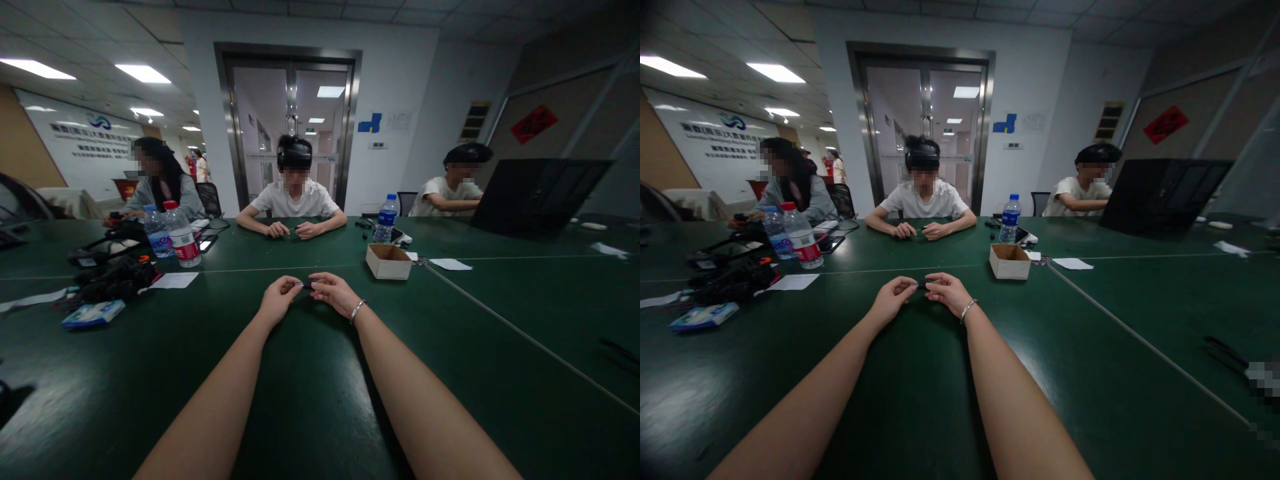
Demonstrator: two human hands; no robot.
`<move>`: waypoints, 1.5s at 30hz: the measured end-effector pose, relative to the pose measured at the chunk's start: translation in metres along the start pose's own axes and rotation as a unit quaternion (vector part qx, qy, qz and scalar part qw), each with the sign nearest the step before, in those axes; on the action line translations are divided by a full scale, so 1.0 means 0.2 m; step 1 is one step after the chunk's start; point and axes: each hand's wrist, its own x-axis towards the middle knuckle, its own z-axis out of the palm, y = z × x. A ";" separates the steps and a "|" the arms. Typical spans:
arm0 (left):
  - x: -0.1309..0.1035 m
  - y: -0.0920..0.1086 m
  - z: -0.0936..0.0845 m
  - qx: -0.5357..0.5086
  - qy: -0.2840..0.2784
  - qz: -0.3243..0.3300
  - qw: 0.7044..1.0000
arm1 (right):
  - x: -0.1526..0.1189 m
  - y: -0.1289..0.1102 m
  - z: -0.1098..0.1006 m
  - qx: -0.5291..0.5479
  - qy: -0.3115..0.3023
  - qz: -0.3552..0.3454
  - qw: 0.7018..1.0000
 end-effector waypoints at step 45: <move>0.01 -0.02 0.02 0.077 0.021 -0.056 0.995 | -0.01 -0.02 0.01 -0.016 -0.016 -0.005 1.000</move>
